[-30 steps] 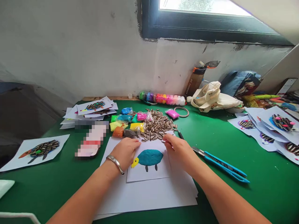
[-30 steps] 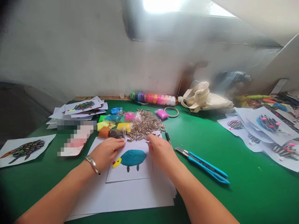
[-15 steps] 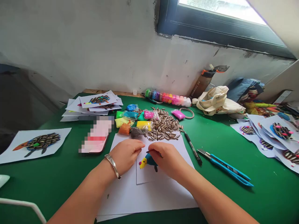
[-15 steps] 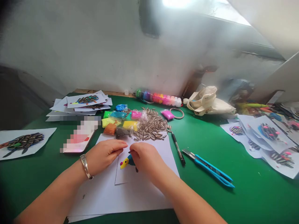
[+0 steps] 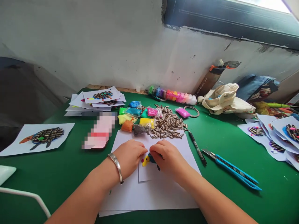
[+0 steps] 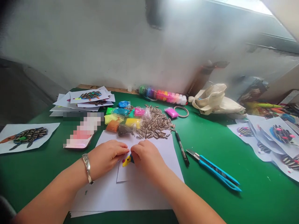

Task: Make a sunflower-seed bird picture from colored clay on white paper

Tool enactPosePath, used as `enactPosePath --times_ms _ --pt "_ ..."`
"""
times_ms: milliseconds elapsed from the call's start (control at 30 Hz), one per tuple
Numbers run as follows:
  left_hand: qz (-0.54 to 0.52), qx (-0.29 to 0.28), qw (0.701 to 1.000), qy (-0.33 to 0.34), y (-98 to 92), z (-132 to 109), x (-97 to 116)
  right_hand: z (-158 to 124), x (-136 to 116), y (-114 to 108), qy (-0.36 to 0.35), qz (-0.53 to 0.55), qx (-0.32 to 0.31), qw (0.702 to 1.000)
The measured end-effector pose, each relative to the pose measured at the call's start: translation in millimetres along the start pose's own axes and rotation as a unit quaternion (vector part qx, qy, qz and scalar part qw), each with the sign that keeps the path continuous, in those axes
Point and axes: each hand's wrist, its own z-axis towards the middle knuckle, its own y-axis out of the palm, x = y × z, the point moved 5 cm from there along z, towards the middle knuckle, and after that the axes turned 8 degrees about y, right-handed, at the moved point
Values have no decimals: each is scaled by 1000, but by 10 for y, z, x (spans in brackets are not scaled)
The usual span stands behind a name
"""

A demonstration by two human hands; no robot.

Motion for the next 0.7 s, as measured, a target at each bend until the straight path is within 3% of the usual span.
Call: enactPosePath --times_ms 367,700 --pt "19 22 999 27 58 -9 -26 24 23 28 -38 -33 21 999" --pt "50 -9 998 35 68 -28 40 5 -14 75 -73 -43 27 996"
